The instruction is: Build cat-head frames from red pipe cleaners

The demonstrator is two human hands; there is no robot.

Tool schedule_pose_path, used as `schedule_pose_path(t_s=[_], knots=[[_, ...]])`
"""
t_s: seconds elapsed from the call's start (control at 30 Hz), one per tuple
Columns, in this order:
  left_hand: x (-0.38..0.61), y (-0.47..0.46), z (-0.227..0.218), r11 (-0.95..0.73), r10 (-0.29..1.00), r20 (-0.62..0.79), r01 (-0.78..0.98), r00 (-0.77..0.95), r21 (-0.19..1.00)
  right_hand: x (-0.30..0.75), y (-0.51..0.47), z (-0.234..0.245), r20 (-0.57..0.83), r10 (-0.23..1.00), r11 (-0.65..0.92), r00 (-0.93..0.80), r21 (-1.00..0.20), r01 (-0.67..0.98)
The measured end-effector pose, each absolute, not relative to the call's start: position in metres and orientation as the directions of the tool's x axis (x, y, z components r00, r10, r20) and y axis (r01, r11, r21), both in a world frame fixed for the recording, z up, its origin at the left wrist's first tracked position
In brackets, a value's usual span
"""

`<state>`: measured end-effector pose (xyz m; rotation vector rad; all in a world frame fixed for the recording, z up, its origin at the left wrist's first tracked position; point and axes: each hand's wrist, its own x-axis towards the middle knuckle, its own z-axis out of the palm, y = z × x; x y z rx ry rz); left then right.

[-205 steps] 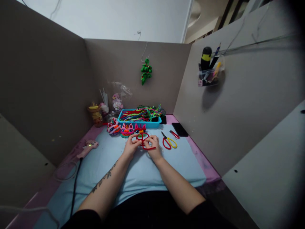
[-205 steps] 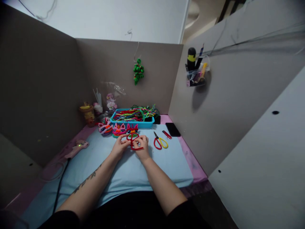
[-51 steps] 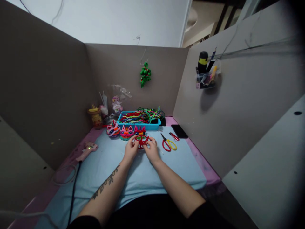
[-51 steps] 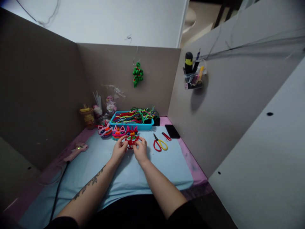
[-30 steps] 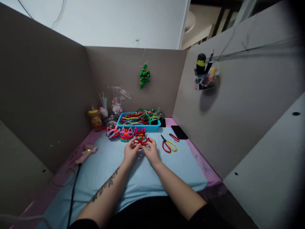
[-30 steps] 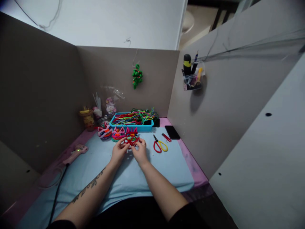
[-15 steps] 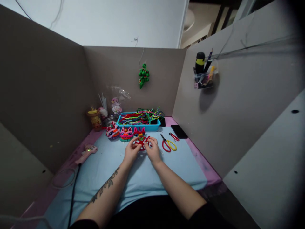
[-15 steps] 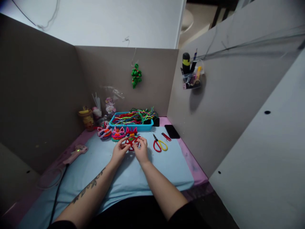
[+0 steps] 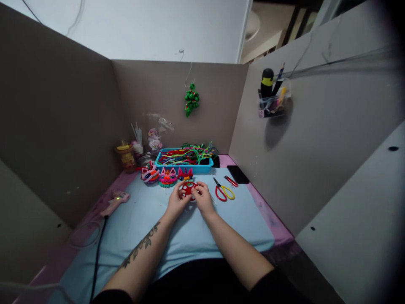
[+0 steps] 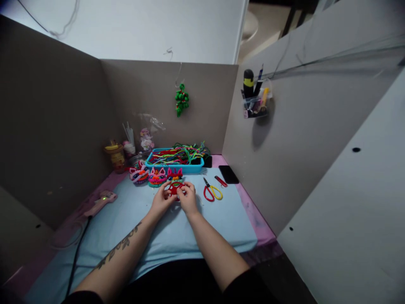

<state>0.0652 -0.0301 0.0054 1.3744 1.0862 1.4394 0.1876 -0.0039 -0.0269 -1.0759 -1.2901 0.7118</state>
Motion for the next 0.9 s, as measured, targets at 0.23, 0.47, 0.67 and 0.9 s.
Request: schedule_pose_path(t_s=[0.23, 0.47, 0.67, 0.9], knots=[[0.0648, -0.0305, 0.0067, -0.273, 0.962, 0.274, 0.057, -0.009, 0.96, 0.1857, -0.0002, -0.0323, 0.349, 0.922, 0.343, 0.165, -0.937, 0.065], [0.0646, -0.0307, 0.0081, -0.273, 0.961, 0.274, 0.044, -0.032, 0.961, 0.1869, 0.0, -0.0321, 0.348, 0.924, 0.344, 0.156, -0.938, 0.05], [0.0646, -0.0317, 0.0093, -0.271, 0.961, 0.27, -0.008, -0.068, 0.963, 0.1866, -0.0006, -0.0306, 0.358, 0.92, 0.353, 0.161, -0.934, 0.055], [0.0605, -0.0277, 0.003, -0.273, 0.961, 0.265, -0.118, -0.082, 0.955, 0.1857, -0.004, -0.0271, 0.371, 0.912, 0.362, 0.173, -0.929, 0.083]])
